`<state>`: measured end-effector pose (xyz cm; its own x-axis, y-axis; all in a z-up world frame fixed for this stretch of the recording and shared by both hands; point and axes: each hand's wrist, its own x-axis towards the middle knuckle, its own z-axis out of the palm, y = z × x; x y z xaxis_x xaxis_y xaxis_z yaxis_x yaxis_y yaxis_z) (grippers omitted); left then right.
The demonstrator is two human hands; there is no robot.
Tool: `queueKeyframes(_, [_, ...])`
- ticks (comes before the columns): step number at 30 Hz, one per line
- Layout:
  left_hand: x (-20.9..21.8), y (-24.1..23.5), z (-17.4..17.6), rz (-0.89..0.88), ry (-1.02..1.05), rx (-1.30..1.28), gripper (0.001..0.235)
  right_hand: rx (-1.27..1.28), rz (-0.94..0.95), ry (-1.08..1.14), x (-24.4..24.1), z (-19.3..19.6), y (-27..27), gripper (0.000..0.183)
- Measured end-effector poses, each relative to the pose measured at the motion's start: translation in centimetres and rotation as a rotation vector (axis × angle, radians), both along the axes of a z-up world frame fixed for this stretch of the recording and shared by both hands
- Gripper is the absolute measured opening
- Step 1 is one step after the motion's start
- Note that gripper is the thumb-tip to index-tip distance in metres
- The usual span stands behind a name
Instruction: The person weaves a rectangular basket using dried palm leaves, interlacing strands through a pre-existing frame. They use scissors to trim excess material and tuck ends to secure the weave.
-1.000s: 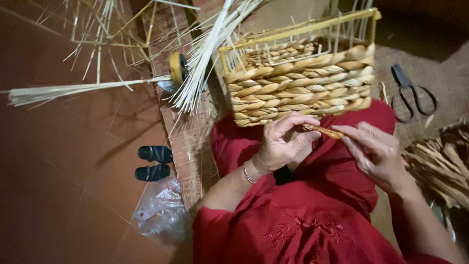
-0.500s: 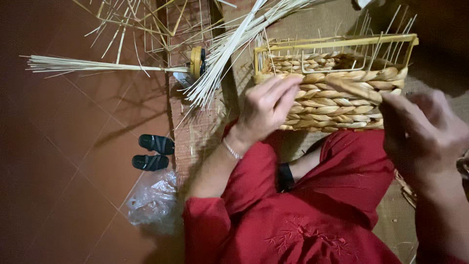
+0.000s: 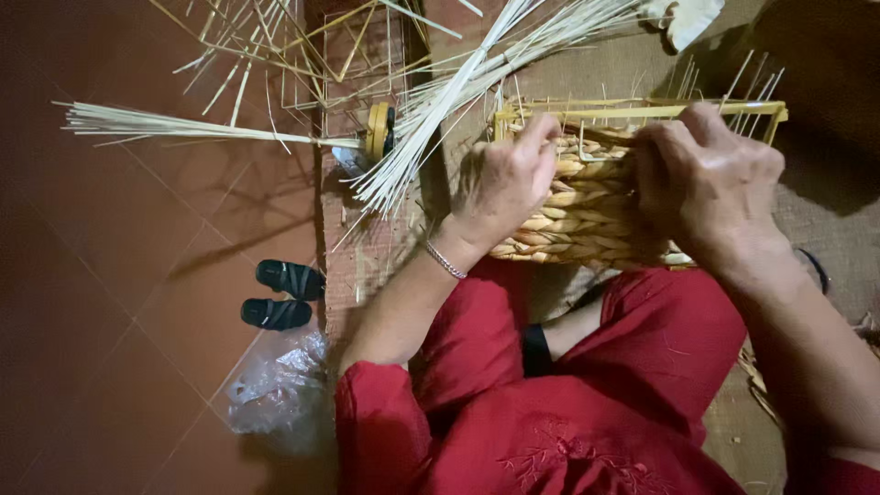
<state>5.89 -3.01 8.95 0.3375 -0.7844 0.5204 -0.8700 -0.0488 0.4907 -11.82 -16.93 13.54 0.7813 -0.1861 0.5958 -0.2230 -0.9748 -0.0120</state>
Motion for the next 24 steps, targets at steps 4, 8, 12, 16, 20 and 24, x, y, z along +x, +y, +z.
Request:
queueKeyframes(4, [0.2,0.3,-0.4,-0.08,-0.148,0.052,0.014,-0.004,-0.011,-0.018,0.4,-1.8,-0.3,0.012])
queueKeyframes(8, [0.3,-0.5,-1.1,0.032,-0.25,0.244,0.008,0.021,-0.018,-0.044,1.1,-3.5,-0.9,0.01])
queueKeyframes(12, [0.8,-2.2,-1.4,0.034,-0.172,0.421,0.02,0.037,-0.01,-0.123,1.5,-4.3,-0.4,0.009])
queueKeyframes(16, [2.0,-2.5,-1.1,-0.054,0.103,0.228,0.023,0.124,0.047,-0.137,2.0,-4.4,-0.1,0.007])
queueKeyframes(20, [1.6,-1.7,-1.1,-0.085,0.399,0.243,0.029,0.21,0.04,-0.049,2.3,-3.6,-0.2,0.006])
queueKeyframes(24, [1.3,-1.8,-1.3,-0.18,0.357,0.261,0.029,0.142,0.01,0.082,2.4,-3.3,-0.4,0.022])
